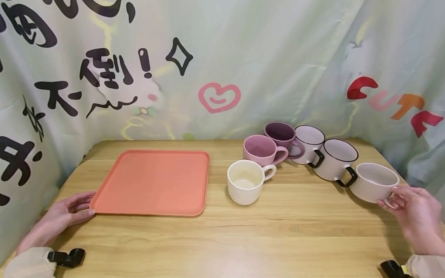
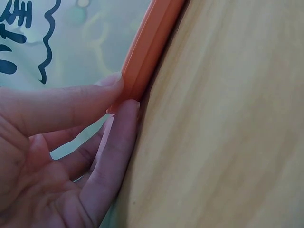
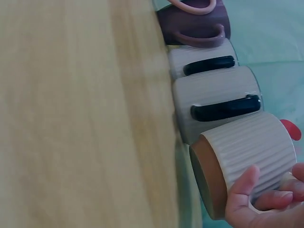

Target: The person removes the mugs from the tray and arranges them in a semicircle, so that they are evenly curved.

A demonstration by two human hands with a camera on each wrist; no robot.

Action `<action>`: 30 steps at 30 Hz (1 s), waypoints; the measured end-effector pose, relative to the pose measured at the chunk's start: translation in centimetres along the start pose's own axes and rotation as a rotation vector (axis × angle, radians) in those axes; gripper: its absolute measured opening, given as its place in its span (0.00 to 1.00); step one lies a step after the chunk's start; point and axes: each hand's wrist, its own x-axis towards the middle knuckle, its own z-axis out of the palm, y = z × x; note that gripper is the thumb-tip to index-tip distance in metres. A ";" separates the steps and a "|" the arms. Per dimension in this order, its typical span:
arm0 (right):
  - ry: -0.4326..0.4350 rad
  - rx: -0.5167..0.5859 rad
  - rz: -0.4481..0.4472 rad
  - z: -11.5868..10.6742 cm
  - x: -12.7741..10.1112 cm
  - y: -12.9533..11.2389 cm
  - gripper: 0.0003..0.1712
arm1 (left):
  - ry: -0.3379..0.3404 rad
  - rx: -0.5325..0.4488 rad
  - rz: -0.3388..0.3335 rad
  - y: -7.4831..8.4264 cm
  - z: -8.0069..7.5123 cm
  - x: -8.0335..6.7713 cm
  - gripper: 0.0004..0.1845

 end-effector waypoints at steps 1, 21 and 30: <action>0.006 -0.007 0.000 0.1 0.0 0.1 0.23 | -0.002 -0.006 -0.002 -0.1 0.0 0.0 0.38; -0.128 -0.852 0.108 1.0 -0.8 0.7 0.08 | 0.004 -0.006 -0.011 -0.5 0.1 -0.5 0.38; -0.184 -1.173 0.022 1.2 -1.0 0.7 0.10 | 0.007 0.007 -0.018 -0.4 0.4 -0.3 0.38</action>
